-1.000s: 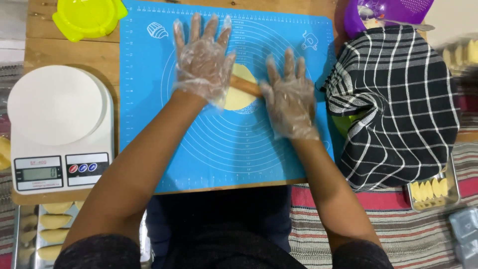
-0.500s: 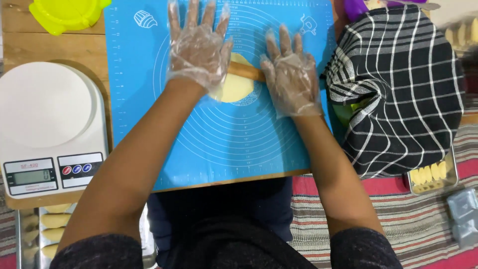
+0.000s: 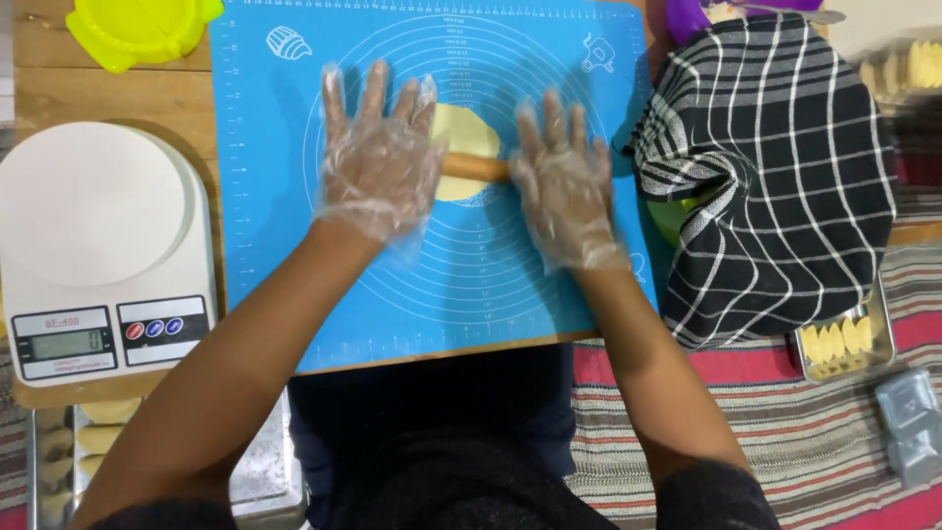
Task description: Rolling out small pieces of dough with a rolling pin and shaping them using a plastic mold on a silicone mat.
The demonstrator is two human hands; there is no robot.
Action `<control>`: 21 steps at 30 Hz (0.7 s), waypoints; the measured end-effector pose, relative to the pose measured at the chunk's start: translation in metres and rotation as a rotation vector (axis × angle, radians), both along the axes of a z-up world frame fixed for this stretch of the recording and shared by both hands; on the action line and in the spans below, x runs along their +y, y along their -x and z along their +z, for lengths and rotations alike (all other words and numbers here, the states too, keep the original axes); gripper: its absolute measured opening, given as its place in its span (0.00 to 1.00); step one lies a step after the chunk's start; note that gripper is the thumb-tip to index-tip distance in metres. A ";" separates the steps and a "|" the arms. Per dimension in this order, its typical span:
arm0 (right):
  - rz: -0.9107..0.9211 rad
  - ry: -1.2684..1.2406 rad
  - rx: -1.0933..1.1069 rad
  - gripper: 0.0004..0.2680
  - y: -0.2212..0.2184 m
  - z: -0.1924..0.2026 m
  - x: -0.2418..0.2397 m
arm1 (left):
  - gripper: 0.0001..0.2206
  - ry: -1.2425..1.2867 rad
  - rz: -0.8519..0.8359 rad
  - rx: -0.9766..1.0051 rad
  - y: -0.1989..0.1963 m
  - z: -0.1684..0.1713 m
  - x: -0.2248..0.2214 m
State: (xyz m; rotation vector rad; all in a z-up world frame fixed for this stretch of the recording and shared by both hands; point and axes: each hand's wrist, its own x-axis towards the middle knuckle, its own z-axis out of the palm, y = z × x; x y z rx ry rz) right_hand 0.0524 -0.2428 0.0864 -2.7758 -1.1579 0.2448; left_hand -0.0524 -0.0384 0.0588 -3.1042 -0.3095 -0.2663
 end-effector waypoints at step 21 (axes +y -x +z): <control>-0.064 0.071 -0.303 0.23 0.028 -0.018 -0.021 | 0.30 0.082 -0.128 0.002 0.039 0.019 -0.018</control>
